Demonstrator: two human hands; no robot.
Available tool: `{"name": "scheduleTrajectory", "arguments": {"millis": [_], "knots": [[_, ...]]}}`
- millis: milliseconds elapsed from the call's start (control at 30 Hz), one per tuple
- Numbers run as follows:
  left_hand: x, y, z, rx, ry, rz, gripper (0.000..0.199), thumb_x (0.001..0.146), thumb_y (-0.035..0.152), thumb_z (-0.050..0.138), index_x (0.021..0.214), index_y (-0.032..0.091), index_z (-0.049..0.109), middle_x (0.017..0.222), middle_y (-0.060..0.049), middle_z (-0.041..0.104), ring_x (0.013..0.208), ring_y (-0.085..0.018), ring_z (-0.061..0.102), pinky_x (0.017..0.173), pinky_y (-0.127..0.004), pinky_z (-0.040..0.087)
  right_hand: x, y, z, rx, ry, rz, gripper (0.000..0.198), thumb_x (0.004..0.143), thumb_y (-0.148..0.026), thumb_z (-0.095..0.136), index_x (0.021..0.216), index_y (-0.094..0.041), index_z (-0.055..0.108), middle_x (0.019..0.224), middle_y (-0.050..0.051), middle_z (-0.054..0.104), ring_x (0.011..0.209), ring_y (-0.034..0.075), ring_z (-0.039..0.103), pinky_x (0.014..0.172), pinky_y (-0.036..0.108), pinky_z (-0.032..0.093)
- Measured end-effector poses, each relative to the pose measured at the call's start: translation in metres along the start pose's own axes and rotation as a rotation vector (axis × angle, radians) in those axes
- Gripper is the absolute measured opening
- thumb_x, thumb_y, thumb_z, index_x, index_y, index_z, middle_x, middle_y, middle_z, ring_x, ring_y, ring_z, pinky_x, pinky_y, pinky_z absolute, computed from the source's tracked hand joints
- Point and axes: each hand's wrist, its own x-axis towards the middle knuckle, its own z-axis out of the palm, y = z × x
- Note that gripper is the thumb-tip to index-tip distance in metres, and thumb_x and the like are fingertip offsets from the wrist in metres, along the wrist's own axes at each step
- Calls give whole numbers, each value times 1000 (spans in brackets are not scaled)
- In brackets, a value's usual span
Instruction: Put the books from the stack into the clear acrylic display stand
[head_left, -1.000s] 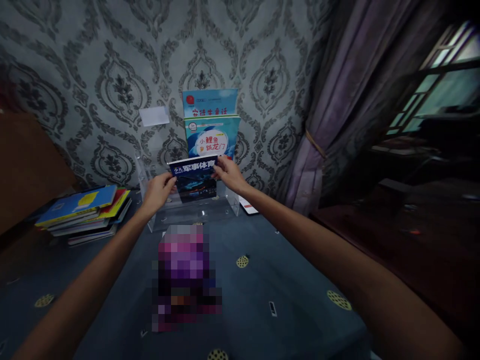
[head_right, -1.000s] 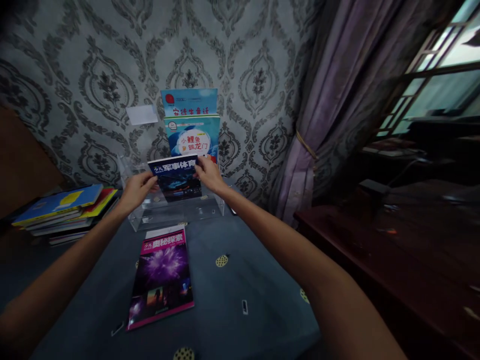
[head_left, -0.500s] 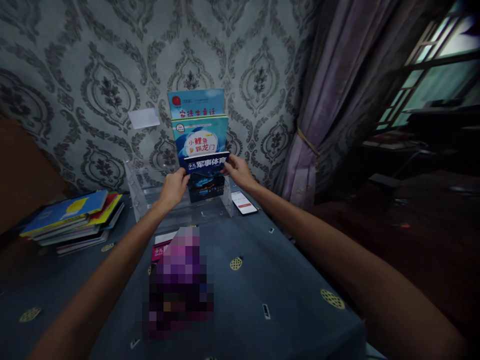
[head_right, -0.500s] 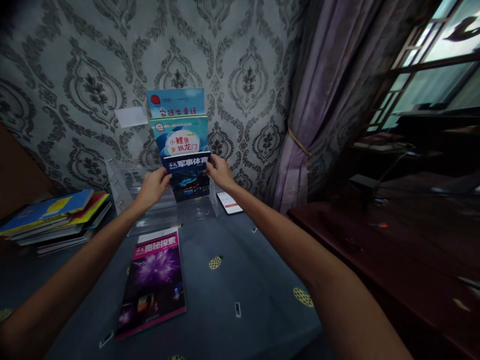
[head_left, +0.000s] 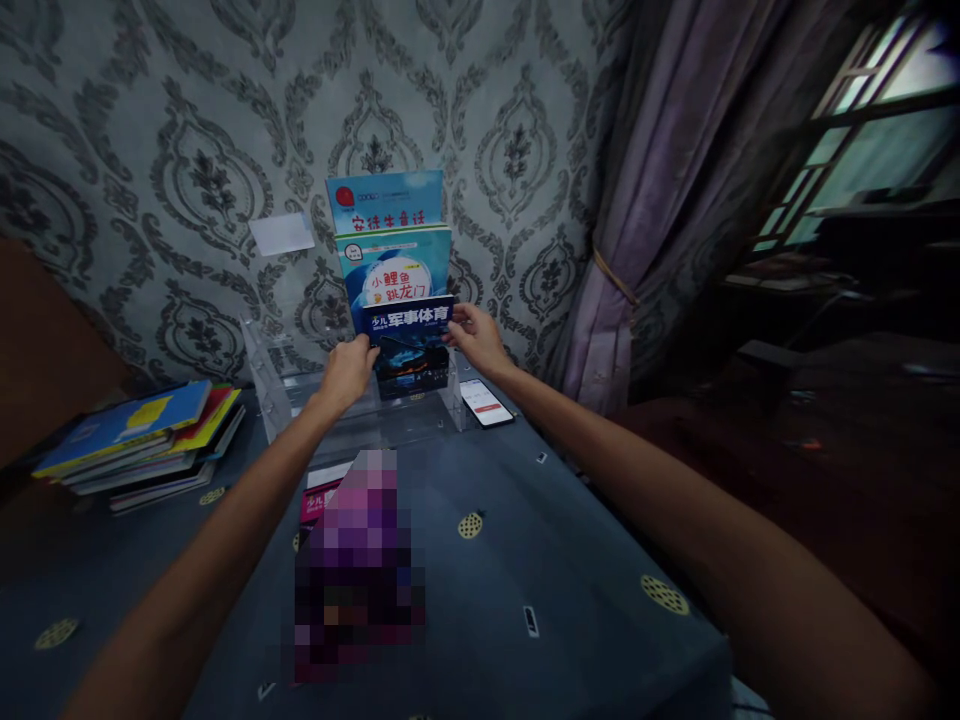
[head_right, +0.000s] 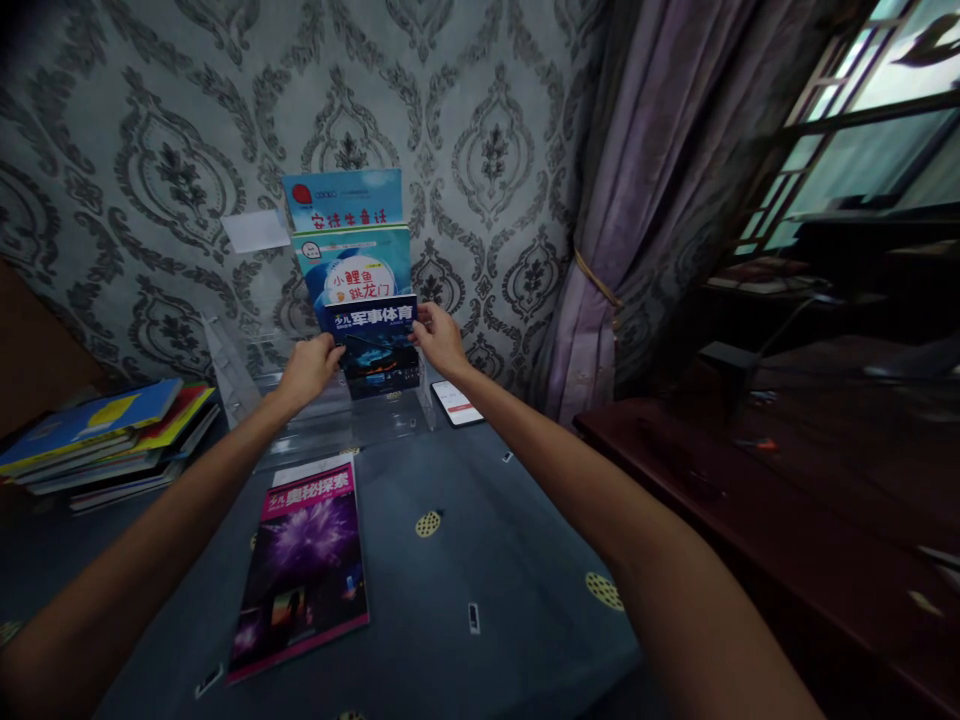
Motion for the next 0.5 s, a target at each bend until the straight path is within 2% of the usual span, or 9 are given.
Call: {"name": "scheduleTrajectory", "arguments": {"millis": [267,500], "knots": [[-2,6,-5,95,-58,-10,26,102,29,44,108,15,65,99,-16,76,100,-29,72,82,-33,50,-6,4,-1,7,31,27,29,81,-34,60,108,-21,60,99,6,63,72,19,68,65,36,58],[-6,7,-9,151,-82,-5,29,103,31,41,114,16,64,104,-18,75,103,-31,71,82,-35,50,-20,-1,0,26,66,22,27,82,-32,58,106,-22,57,92,3,62,71,17,68,60,30,57]]}}
